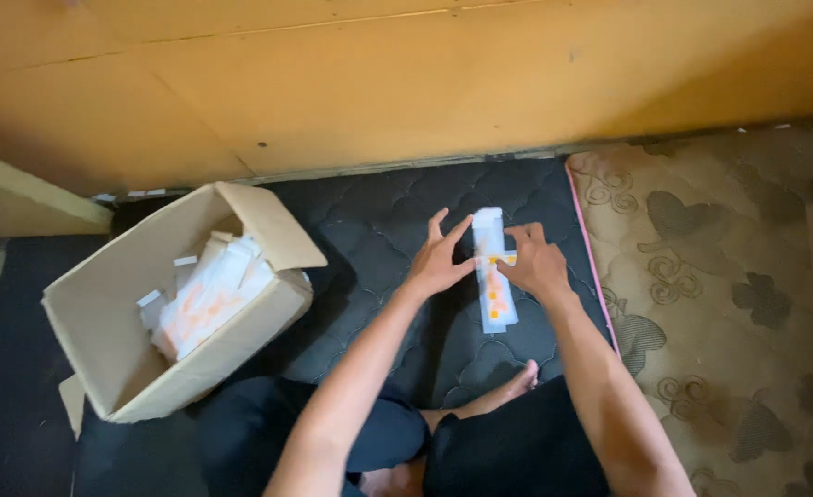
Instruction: The person sits cross-legged on a mattress and repeatedly takes LED strip segments from a cardboard box. They align the segments to form a cross shape on the mattress, then pick them up and return them to the box, repeating this process multiple times.
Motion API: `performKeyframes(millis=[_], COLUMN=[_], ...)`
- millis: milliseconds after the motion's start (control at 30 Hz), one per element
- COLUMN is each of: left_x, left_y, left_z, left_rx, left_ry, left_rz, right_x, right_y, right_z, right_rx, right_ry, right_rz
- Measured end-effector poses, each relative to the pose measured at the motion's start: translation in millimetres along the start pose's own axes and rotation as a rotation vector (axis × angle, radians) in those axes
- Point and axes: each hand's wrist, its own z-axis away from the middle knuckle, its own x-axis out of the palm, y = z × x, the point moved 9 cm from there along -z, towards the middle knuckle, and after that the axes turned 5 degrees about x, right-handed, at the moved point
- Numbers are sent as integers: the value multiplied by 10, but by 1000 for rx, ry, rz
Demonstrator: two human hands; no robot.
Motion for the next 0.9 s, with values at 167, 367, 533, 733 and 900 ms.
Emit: performKeyframes(millis=[167, 367, 533, 733, 900], left_x=[-918, -2479, -3329, -2926, -2504], left_y=[-259, -853, -1744, -3578, -3859], left_z=[584, 1725, 2370, 2503, 2506], left_rx=[238, 184, -141, -496, -547], left_ry=[49, 288, 458, 11, -126], left_rz=[9, -1, -433, -837, -924], right_x=[-225, -454, 394, 2686, 2948], right_y=[-1155, -3463, -5084, -5650, -5302], right_z=[230, 783, 732, 61, 302], right_rx=[-272, -619, -831, -759, -660], right_ry=[276, 268, -147, -390, -575], right_rz=[-98, -287, -372, 282, 526])
